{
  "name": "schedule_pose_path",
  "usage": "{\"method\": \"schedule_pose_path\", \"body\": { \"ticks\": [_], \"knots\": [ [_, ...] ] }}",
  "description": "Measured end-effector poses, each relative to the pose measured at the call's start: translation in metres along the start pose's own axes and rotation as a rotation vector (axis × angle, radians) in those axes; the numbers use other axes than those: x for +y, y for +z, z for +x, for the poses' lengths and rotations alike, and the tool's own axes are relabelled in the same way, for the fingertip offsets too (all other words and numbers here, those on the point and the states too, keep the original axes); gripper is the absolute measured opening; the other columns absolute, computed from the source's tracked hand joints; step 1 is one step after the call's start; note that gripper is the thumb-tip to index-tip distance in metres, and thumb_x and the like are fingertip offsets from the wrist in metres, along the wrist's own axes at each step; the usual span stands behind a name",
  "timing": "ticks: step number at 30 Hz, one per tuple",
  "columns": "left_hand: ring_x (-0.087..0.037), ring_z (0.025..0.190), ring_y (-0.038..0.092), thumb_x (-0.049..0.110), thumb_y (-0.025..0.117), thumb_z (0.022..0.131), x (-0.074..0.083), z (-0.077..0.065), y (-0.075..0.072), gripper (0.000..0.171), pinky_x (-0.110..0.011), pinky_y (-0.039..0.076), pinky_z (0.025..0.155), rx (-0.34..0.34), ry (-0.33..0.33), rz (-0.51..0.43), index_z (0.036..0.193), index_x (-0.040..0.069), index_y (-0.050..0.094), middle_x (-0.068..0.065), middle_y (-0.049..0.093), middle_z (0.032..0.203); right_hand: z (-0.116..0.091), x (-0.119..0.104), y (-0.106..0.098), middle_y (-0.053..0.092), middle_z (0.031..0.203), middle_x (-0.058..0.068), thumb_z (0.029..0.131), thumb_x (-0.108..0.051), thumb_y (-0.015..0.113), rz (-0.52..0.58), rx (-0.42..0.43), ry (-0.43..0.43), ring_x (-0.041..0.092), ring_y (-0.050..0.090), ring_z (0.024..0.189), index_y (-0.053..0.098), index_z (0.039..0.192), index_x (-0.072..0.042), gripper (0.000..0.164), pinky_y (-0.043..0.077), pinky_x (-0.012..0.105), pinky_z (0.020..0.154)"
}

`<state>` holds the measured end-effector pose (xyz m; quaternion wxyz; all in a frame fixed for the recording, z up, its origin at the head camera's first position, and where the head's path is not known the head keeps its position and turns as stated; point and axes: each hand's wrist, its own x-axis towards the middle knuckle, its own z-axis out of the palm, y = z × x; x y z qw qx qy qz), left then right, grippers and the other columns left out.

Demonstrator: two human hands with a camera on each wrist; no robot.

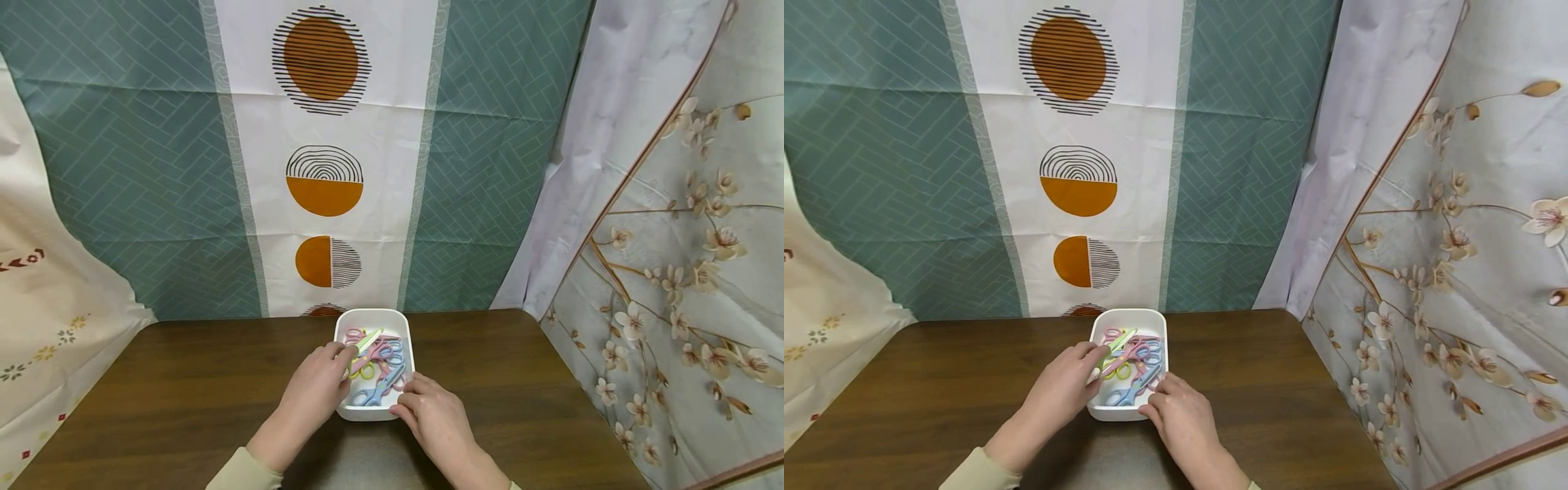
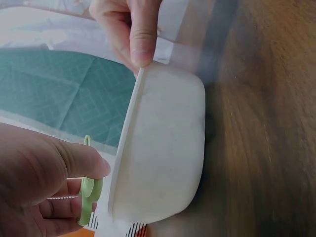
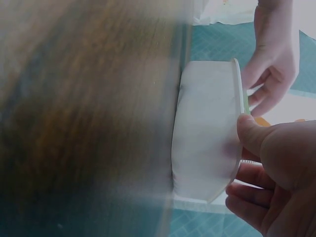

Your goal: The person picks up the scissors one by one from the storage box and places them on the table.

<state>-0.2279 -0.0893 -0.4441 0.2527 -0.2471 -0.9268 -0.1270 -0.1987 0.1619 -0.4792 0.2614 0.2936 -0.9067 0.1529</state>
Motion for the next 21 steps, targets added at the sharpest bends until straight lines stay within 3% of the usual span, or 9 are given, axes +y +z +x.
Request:
{"method": "schedule_pose_path", "body": {
  "ticks": [15,21],
  "knots": [
    [-0.033,0.096,0.069,-0.001,0.094,0.079,-0.016,-0.026,-0.016,0.053,-0.046,0.062,0.081,0.07,-0.033,-0.003,0.127,0.003,0.074,-0.014,0.072,0.115,0.0,-0.001,0.0,0.078,0.105,-0.003,0.096,-0.032,0.087,0.006,-0.013,0.013,0.026,0.072,0.126,0.081,0.087,-0.02,0.016,0.061,0.043,0.099],
    [-0.033,0.091,0.068,-0.005,0.094,0.074,-0.027,-0.036,-0.018,0.056,-0.046,0.06,0.075,0.111,-0.05,0.002,0.125,0.003,0.074,-0.013,0.072,0.112,0.0,0.001,0.0,0.078,0.106,-0.002,0.096,-0.033,0.087,-0.008,-0.022,-0.01,0.027,0.072,0.126,0.084,0.089,-0.02,0.014,0.062,0.043,0.098]
  ]
}}
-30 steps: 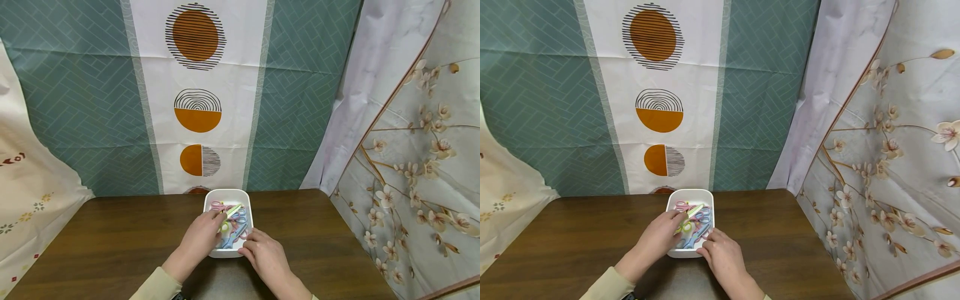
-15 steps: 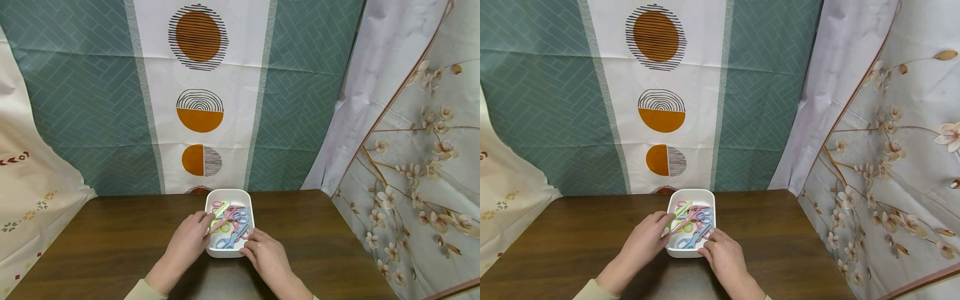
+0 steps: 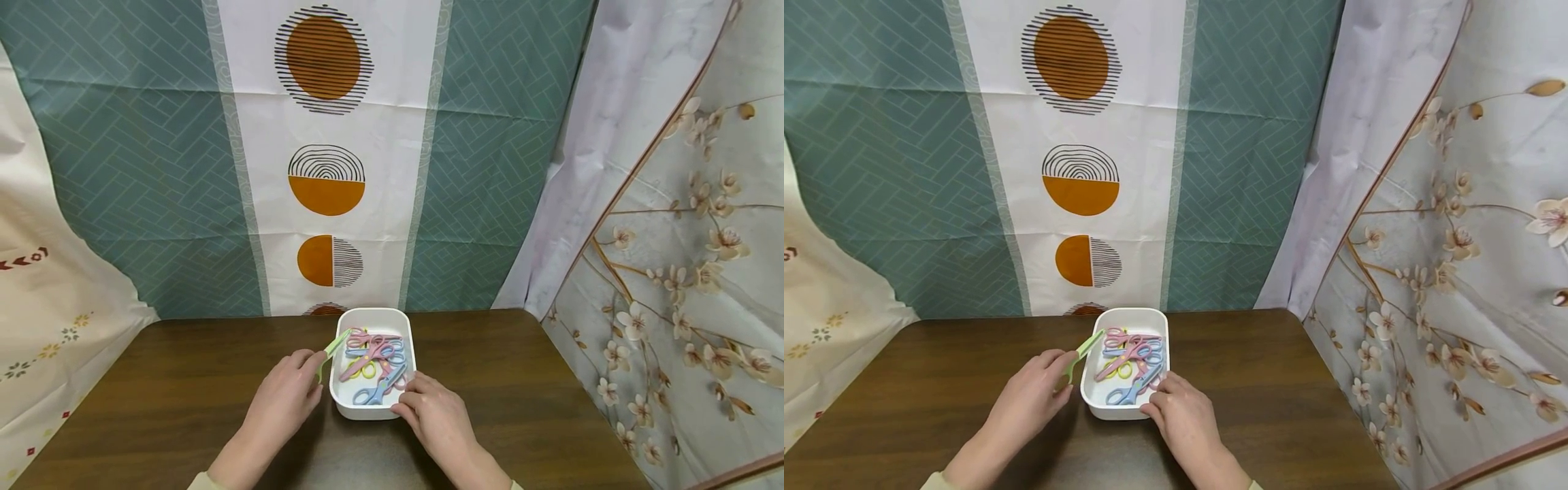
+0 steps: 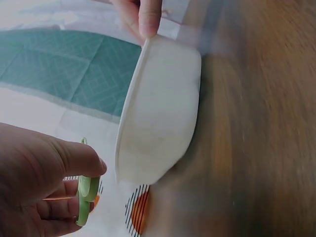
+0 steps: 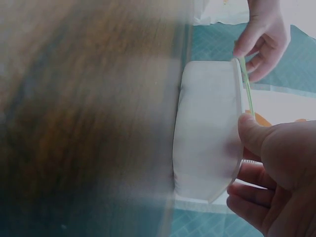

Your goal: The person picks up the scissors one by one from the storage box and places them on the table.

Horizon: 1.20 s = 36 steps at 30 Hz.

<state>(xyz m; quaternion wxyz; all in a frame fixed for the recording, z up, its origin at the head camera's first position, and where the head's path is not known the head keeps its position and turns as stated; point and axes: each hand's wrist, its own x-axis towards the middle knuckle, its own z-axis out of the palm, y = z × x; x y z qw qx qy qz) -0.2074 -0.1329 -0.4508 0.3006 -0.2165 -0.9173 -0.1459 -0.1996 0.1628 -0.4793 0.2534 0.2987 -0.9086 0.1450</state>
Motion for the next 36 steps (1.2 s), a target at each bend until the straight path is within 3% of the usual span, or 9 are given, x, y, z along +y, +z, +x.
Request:
{"method": "schedule_pose_path", "body": {
  "ticks": [5,21,29,36],
  "knots": [
    [-0.034,0.09,0.069,-0.004,0.094,0.072,-0.009,-0.007,0.0,0.058,-0.047,0.06,0.074,0.028,-0.006,-0.001,0.126,0.004,0.074,-0.013,0.072,0.111,0.0,0.0,-0.001,0.078,0.107,-0.001,0.095,-0.031,0.088,0.014,-0.008,0.015,0.026,0.072,0.126,0.084,0.09,-0.019,0.014,0.062,0.043,0.098],
    [-0.034,0.088,0.07,-0.003,0.094,0.073,-0.035,-0.026,0.0,0.057,-0.049,0.061,0.076,0.015,-0.054,0.021,0.126,0.0,0.074,-0.016,0.073,0.111,0.002,0.0,0.0,0.077,0.106,-0.003,0.095,-0.033,0.088,0.023,-0.021,0.041,0.025,0.072,0.126,0.084,0.09,-0.02,0.015,0.062,0.042,0.097],
    [-0.035,0.084,0.07,-0.001,0.096,0.074,-0.045,-0.031,0.005,0.056,-0.05,0.06,0.074,-0.034,-0.097,0.044,0.125,-0.003,0.073,-0.017,0.073,0.108,0.001,0.0,0.0,0.077,0.104,-0.003,0.093,-0.032,0.09,0.019,0.022,0.018,0.025,0.073,0.124,0.083,0.088,-0.02,0.014,0.062,0.042,0.096],
    [-0.036,0.084,0.071,0.002,0.096,0.077,-0.055,-0.038,0.01,0.053,-0.052,0.061,0.073,-0.131,-0.174,0.062,0.124,-0.004,0.073,-0.018,0.072,0.105,0.001,-0.001,0.001,0.077,0.104,-0.004,0.094,-0.032,0.089,0.015,0.014,0.025,0.024,0.072,0.124,0.082,0.087,-0.02,0.015,0.062,0.042,0.096]
  ]
}}
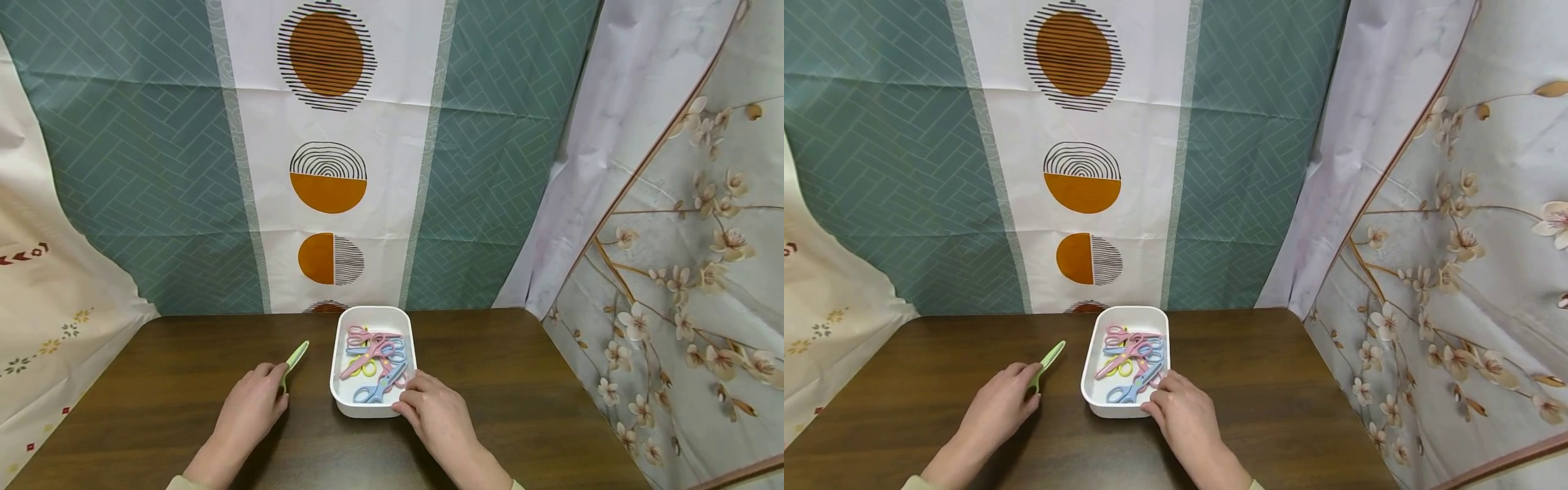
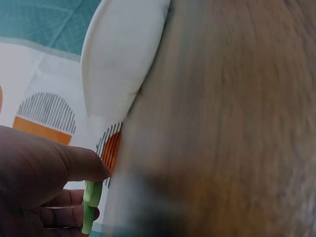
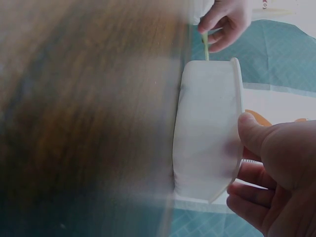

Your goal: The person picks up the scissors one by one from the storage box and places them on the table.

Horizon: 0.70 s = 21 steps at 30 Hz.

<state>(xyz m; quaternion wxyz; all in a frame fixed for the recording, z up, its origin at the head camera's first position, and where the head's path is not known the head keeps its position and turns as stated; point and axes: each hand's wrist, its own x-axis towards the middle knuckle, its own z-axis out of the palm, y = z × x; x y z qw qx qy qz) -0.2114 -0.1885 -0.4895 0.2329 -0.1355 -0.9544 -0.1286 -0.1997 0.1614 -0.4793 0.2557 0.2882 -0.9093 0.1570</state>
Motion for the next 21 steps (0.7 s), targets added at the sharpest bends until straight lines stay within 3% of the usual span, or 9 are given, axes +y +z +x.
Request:
{"method": "schedule_pose_path", "body": {
  "ticks": [11,21],
  "knots": [
    [-0.04,0.085,0.067,0.006,0.096,0.078,-0.01,-0.002,0.005,0.046,-0.056,0.059,0.072,-0.063,-0.067,0.023,0.117,-0.004,0.074,-0.018,0.071,0.097,0.0,-0.001,-0.001,0.076,0.102,-0.005,0.094,-0.031,0.089,0.0,0.006,-0.004,0.023,0.073,0.122,0.08,0.085,-0.02,0.017,0.062,0.041,0.095],
    [-0.042,0.086,0.063,0.006,0.096,0.079,-0.014,-0.004,0.007,0.037,-0.056,0.059,0.068,-0.051,-0.076,0.024,0.11,-0.001,0.076,-0.017,0.071,0.095,0.0,0.0,-0.001,0.077,0.103,-0.004,0.094,-0.033,0.089,0.005,-0.021,0.016,0.024,0.072,0.124,0.082,0.087,-0.02,0.016,0.062,0.042,0.096]
  ]
}}
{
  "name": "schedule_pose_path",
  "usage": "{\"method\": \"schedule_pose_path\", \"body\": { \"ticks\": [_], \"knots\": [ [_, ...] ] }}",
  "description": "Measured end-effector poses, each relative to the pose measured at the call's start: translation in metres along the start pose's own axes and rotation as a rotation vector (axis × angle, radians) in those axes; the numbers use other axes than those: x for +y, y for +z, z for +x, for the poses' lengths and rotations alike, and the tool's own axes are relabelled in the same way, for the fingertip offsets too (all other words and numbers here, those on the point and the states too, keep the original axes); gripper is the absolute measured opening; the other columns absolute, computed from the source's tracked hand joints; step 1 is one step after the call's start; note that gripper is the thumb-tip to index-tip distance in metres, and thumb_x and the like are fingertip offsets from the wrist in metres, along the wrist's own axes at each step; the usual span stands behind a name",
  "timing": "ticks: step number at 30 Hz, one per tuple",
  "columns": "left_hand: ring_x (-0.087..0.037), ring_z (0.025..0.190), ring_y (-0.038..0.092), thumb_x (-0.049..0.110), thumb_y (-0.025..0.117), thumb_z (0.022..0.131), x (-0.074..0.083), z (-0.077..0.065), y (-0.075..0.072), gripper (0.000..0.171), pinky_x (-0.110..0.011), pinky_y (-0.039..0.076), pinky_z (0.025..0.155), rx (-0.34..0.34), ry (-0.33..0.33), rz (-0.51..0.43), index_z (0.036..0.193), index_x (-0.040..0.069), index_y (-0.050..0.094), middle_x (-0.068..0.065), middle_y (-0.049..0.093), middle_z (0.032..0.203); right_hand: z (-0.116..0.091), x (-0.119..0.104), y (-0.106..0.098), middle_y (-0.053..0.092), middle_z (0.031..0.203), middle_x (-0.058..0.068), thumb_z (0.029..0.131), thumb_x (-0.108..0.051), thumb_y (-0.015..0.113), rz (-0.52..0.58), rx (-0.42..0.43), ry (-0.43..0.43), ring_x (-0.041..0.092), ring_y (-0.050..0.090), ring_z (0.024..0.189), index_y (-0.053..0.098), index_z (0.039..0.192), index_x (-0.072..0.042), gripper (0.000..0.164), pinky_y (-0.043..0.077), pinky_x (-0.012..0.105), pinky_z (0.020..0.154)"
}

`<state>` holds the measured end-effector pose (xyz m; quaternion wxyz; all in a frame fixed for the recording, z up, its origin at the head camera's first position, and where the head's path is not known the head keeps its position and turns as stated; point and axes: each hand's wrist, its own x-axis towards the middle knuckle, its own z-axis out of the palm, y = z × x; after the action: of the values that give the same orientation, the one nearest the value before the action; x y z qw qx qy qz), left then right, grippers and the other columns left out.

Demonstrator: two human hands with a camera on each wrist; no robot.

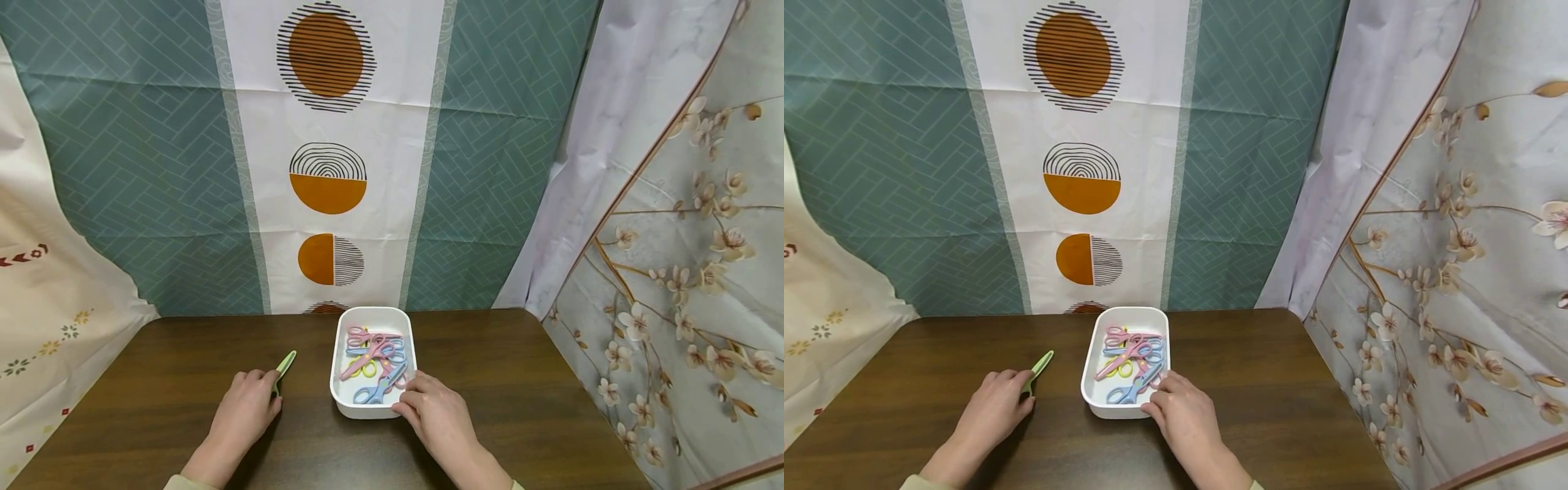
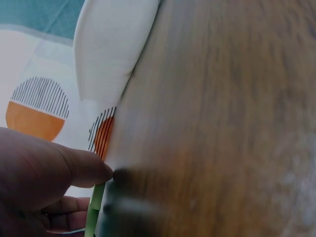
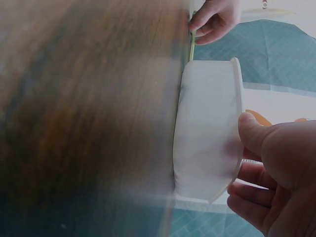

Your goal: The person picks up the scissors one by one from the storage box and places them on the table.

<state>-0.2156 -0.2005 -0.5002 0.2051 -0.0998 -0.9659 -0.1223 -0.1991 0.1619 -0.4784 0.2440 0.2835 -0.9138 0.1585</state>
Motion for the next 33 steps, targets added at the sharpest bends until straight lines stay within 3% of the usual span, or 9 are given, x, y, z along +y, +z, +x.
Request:
{"method": "schedule_pose_path", "body": {
  "ticks": [18,21,25,29,33],
  "knots": [
    [-0.044,0.1,0.064,0.014,0.094,0.087,-0.001,-0.003,-0.003,0.04,-0.058,0.061,0.075,-0.054,-0.021,-0.002,0.119,-0.002,0.076,-0.021,0.071,0.109,-0.001,-0.001,0.0,0.077,0.105,-0.002,0.094,-0.033,0.089,-0.004,-0.001,0.0,0.025,0.072,0.125,0.082,0.088,-0.019,0.016,0.062,0.042,0.097],
    [-0.044,0.103,0.065,0.017,0.095,0.088,-0.001,-0.007,-0.009,0.041,-0.058,0.061,0.077,-0.038,0.016,0.014,0.12,-0.001,0.077,-0.02,0.071,0.114,-0.001,-0.001,0.001,0.077,0.105,-0.002,0.094,-0.033,0.089,-0.007,-0.009,0.002,0.026,0.072,0.125,0.083,0.088,-0.019,0.017,0.062,0.043,0.098],
    [-0.043,0.109,0.069,0.023,0.095,0.088,-0.001,-0.013,-0.017,0.041,-0.061,0.061,0.084,-0.029,0.118,0.055,0.12,0.003,0.078,-0.019,0.073,0.122,-0.001,-0.001,0.001,0.077,0.104,-0.003,0.094,-0.033,0.089,-0.007,-0.012,0.007,0.025,0.072,0.125,0.083,0.088,-0.02,0.017,0.062,0.043,0.098],
    [-0.042,0.123,0.069,0.033,0.093,0.09,-0.002,-0.021,-0.023,0.048,-0.064,0.057,0.097,-0.089,0.193,0.097,0.125,0.004,0.078,-0.018,0.072,0.133,0.0,0.0,0.001,0.077,0.104,-0.003,0.094,-0.033,0.089,-0.003,-0.011,0.007,0.024,0.071,0.124,0.083,0.088,-0.02,0.016,0.062,0.042,0.097],
    [-0.043,0.133,0.064,0.04,0.089,0.093,-0.004,-0.027,-0.025,0.054,-0.068,0.05,0.105,-0.159,0.204,0.118,0.132,0.004,0.076,-0.019,0.068,0.143,0.0,0.0,0.001,0.076,0.104,-0.004,0.095,-0.033,0.089,-0.002,-0.015,0.01,0.024,0.071,0.123,0.082,0.088,-0.02,0.016,0.062,0.042,0.096]
  ]
}}
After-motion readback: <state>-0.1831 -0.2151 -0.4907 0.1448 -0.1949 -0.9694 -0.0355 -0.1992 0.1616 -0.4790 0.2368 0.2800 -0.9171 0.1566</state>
